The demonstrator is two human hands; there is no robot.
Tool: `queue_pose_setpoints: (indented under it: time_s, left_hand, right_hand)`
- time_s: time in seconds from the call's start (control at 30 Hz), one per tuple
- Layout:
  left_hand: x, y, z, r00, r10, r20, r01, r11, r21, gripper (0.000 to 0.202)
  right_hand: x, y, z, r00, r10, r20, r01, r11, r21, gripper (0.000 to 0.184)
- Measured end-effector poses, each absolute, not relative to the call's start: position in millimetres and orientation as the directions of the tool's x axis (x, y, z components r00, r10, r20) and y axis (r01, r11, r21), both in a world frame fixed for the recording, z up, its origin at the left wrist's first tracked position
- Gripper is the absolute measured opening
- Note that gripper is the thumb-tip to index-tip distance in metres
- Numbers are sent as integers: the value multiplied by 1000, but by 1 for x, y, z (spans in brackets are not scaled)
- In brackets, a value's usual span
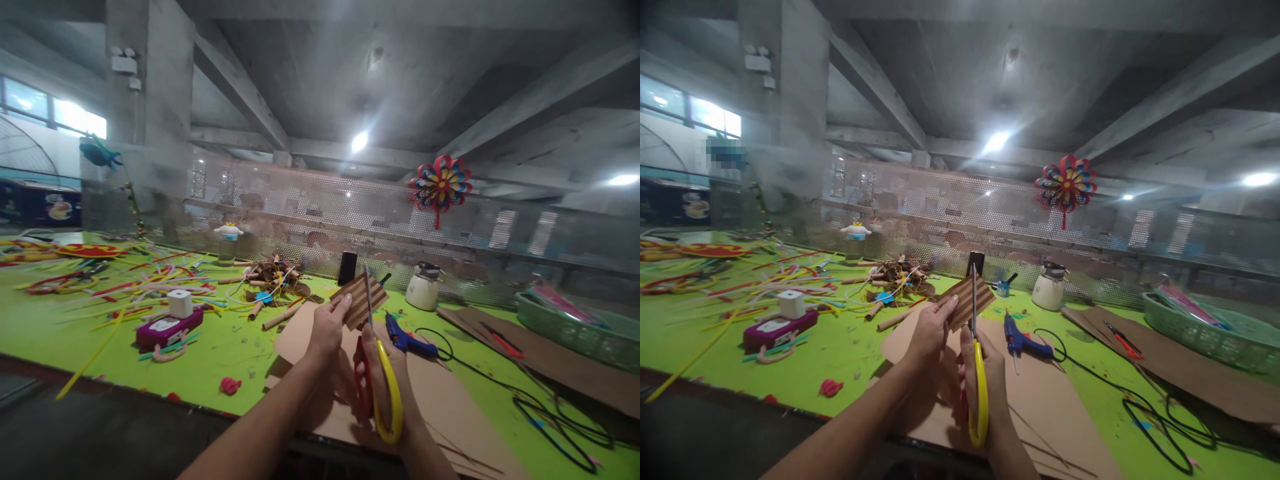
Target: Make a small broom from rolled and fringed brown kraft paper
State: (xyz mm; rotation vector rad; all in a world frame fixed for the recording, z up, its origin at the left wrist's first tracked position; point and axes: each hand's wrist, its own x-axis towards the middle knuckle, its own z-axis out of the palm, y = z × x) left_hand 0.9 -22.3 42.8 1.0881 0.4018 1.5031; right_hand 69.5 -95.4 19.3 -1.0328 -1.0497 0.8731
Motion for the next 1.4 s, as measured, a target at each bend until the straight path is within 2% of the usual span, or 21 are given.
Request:
queue_pose_setpoints:
  time_s: [0.13,0.27,0.47,0.67,1.07,1.4]
  left_hand:
    - [0,-23,43,109,916,385,-591,-252,766,32]
    - [1,-22,41,144,919,367,-601,-213,770,30]
    - [2,-23,43,120,940,319,-633,-175,754,26]
    - [2,-24,43,169,932,319,-640,-142,755,26]
    - [3,-24,42,153,915,374,-638,-197,745,31]
    - [1,-24,38,119,902,415,-621,-259,740,32]
  right_hand:
    - [74,-90,14,269,935,233,-70,261,-963,49]
    - [78,-83,9,239,933,269,-28,283,-959,48]
    - [78,-82,12,219,918,331,-47,349,-936,44]
    - [77,-83,15,230,908,351,-41,369,-928,42]
    - [75,-79,14,279,888,365,4,380,-925,46]
    - [74,-85,22,253,893,372,-7,386,-923,47]
